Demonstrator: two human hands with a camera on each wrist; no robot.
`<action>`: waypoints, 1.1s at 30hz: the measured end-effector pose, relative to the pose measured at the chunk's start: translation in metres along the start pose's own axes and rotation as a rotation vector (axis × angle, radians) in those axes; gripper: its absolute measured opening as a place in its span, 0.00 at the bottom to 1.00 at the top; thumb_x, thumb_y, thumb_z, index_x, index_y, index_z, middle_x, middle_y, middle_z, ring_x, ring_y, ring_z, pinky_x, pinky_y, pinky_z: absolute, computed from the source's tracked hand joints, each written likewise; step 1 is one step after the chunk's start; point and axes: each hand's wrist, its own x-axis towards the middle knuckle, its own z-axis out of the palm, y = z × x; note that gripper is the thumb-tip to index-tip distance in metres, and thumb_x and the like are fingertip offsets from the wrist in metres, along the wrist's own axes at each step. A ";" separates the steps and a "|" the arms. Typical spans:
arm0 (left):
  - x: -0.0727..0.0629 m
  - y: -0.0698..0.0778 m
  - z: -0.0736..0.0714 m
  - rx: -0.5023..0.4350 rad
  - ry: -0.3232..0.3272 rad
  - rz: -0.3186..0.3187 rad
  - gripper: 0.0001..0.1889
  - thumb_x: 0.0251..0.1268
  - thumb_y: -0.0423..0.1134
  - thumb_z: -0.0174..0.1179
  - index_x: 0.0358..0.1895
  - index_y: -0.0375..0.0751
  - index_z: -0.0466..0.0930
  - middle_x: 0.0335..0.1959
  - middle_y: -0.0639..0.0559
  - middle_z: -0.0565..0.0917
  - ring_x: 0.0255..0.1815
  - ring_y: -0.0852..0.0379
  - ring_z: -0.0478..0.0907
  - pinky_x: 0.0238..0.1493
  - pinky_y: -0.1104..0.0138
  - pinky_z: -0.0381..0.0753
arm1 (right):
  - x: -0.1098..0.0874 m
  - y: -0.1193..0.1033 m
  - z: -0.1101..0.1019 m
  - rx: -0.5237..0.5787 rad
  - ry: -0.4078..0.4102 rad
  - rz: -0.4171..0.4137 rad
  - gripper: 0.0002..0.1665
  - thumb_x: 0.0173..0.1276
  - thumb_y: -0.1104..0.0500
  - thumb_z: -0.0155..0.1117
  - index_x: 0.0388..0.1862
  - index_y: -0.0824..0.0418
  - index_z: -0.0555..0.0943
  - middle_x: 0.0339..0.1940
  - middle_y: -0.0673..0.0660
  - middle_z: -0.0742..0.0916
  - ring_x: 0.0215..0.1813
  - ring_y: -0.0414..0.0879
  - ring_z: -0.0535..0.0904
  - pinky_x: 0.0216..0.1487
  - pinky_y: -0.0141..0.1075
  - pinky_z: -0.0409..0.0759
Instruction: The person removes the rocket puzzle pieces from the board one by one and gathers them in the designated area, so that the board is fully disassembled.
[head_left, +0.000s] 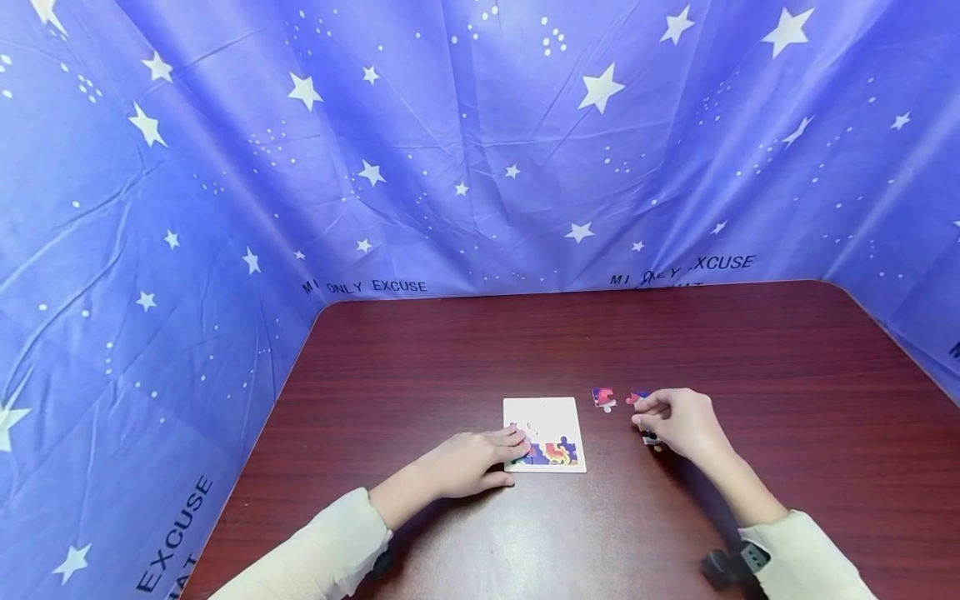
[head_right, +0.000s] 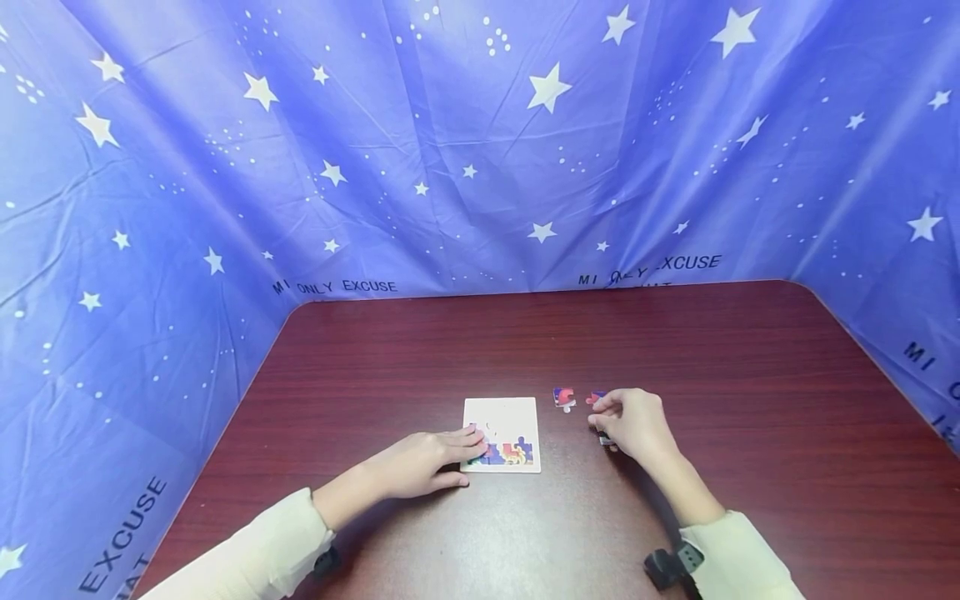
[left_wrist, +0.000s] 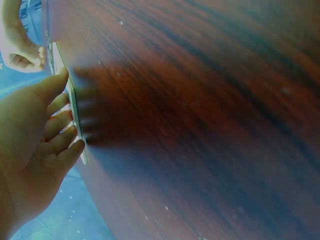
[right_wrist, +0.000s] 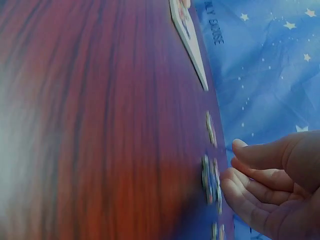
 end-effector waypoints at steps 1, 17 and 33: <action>0.000 0.000 0.000 0.001 0.001 0.000 0.27 0.70 0.52 0.54 0.69 0.48 0.69 0.71 0.53 0.69 0.73 0.58 0.65 0.69 0.63 0.72 | 0.001 -0.003 0.002 0.020 -0.011 0.000 0.06 0.54 0.61 0.73 0.30 0.63 0.87 0.23 0.55 0.90 0.19 0.34 0.79 0.22 0.26 0.74; 0.000 0.000 0.000 -0.006 -0.010 -0.016 0.27 0.70 0.52 0.53 0.69 0.50 0.68 0.72 0.54 0.68 0.73 0.60 0.65 0.69 0.64 0.72 | 0.020 -0.054 0.062 0.134 -0.153 -0.248 0.02 0.54 0.65 0.71 0.28 0.63 0.85 0.21 0.52 0.87 0.24 0.33 0.77 0.26 0.24 0.76; 0.000 0.000 0.000 -0.023 0.000 -0.024 0.26 0.70 0.52 0.53 0.68 0.49 0.70 0.71 0.56 0.69 0.73 0.60 0.65 0.69 0.65 0.72 | 0.028 -0.074 0.083 0.092 -0.283 -0.341 0.12 0.45 0.67 0.77 0.30 0.64 0.85 0.22 0.52 0.83 0.26 0.35 0.75 0.27 0.22 0.74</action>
